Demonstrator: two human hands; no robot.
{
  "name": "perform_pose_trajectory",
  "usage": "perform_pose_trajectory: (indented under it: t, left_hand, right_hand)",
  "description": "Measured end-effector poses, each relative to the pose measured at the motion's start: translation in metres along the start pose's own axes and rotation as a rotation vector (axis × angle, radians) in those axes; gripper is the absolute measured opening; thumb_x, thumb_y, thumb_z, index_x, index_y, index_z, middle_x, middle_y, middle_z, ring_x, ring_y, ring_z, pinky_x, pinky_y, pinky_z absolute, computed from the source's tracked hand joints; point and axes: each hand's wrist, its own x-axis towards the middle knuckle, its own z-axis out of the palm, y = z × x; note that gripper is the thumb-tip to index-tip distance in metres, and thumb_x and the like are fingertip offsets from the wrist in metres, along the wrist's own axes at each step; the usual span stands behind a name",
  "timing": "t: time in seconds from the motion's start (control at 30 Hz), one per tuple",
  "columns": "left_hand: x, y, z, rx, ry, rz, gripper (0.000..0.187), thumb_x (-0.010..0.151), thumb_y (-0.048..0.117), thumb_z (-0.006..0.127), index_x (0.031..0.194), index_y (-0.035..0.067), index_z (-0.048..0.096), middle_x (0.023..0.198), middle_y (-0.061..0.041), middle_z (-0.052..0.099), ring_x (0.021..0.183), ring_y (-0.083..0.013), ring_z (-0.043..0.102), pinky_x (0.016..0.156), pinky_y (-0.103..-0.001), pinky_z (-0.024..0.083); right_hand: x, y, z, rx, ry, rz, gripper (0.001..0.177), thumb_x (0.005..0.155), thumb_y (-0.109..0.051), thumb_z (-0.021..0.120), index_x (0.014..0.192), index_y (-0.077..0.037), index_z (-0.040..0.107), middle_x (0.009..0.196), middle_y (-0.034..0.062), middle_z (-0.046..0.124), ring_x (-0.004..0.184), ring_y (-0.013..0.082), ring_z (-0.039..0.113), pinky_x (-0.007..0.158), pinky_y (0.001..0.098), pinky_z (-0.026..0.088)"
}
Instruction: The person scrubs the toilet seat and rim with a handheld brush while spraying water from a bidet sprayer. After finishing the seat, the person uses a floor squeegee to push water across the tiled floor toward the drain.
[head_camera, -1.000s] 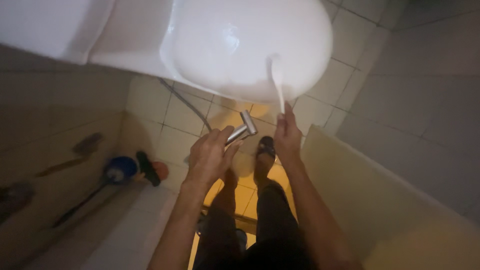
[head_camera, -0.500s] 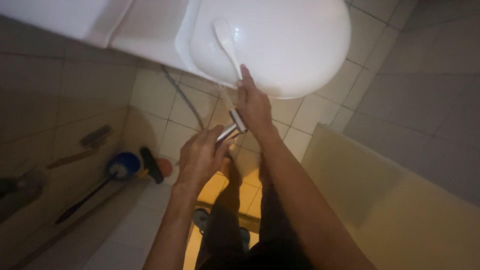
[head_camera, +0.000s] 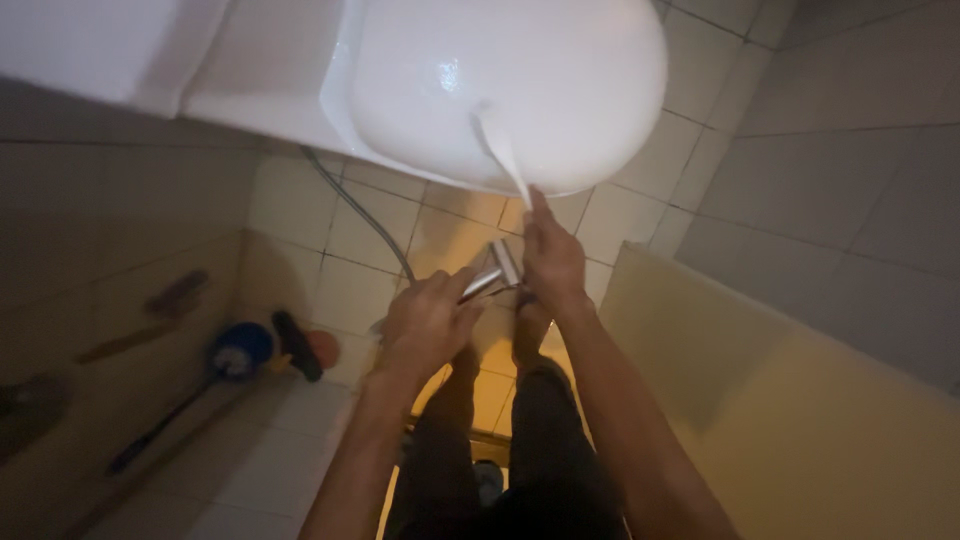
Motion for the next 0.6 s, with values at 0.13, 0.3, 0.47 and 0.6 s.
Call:
perform_pose_trajectory:
  t: [0.13,0.3,0.47,0.6]
  left_hand:
    - [0.007,0.019,0.015,0.032,-0.026,0.030,0.037,0.091,0.033,0.072,0.118,0.009,0.068,0.091,-0.013,0.069,0.082,-0.0340,0.068,0.073,-0.046,0.053]
    - [0.017,0.038,0.025,-0.022,-0.010,0.108,0.037,0.092,0.037,0.072,0.115,0.008,0.068,0.090,-0.014,0.069,0.081,-0.0347,0.068,0.071,-0.047,0.053]
    - [0.026,0.058,0.043,-0.019,-0.077,0.096,0.033,0.093,0.037,0.072,0.111,0.009,0.068,0.089,-0.014,0.069,0.083,-0.0351,0.068,0.074,-0.047,0.054]
    - [0.034,0.073,0.058,0.010,-0.014,0.205,0.037,0.089,0.033,0.073,0.113,0.006,0.068,0.089,-0.015,0.069,0.084,-0.0367,0.068,0.073,-0.049,0.053]
  right_hand:
    - [-0.008,0.022,-0.020,-0.008,0.032,0.178,0.048,0.106,-0.035,0.046,0.153,-0.025,0.049,0.075,0.0151,0.069,0.065,0.0289,0.068,0.064,0.0450,0.053]
    - [-0.004,0.056,-0.048,0.118,0.148,0.312,0.050,0.110,-0.028,0.046,0.158,-0.016,0.046,0.077,0.0191,0.062,0.066,0.0221,0.056,0.060,0.0421,0.048]
    - [-0.011,0.097,-0.073,0.269,0.281,0.080,0.045,0.112,-0.022,0.048,0.154,-0.004,0.051,0.113,0.0225,0.071,0.092,0.0205,0.064,0.087,0.0359,0.052]
    - [-0.022,0.118,-0.087,0.267,0.360,-0.081,0.042,0.113,-0.018,0.047,0.148,0.004,0.052,0.142,0.0278,0.063,0.130,0.0293,0.062,0.109,0.0367,0.046]
